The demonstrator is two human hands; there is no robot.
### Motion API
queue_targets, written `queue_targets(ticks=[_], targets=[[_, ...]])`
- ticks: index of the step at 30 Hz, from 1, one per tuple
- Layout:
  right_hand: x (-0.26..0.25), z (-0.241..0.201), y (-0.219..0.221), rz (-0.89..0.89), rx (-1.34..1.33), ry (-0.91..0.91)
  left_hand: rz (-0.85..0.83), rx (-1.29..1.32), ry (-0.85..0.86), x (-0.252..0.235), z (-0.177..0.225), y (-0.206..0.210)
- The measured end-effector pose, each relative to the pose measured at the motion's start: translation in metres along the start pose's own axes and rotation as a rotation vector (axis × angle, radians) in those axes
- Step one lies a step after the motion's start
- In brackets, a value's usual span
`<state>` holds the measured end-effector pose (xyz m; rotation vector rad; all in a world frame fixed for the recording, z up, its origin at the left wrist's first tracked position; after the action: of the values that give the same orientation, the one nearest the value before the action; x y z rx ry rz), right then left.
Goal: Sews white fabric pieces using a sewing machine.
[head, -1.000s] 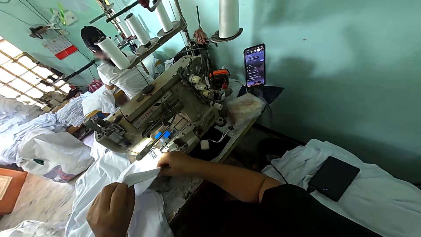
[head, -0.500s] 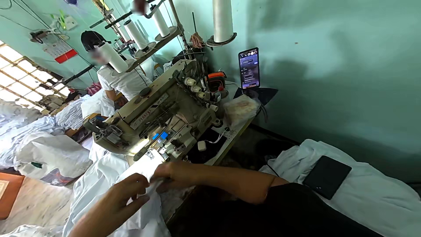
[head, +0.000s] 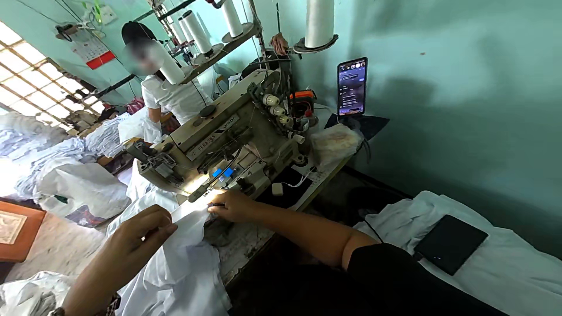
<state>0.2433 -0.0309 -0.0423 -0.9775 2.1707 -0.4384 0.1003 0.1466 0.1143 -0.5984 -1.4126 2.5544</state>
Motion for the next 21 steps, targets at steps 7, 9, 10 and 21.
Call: queue_targets(ticks=[7, 9, 10, 21], targets=[[-0.008, -0.002, -0.011, -0.125, 0.02, 0.006, 0.103, -0.143, -0.031, -0.004, 0.004, -0.005], [-0.013, -0.003, -0.012, -0.171, 0.063, 0.081, 0.125, -0.174, -0.059, -0.005, 0.007, -0.007], [-0.014, -0.004, -0.012, -0.173, 0.077, 0.098, 0.126, -0.187, -0.059, -0.005, 0.007, -0.008], [-0.011, -0.002, -0.011, -0.17, 0.017, 0.12, 0.054, -0.115, -0.073, -0.006, 0.001, -0.012]])
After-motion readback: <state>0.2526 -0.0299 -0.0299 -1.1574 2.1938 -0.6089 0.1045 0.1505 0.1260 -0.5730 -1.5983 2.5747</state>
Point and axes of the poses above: each hand's wrist, its own x-axis away from the middle knuckle, its own y-axis out of the palm, z = x × y, the point moved 1 cm from there along -x, towards the middle knuckle, and after that the axes turned 9 degrees about x, right-handed, at the moved point
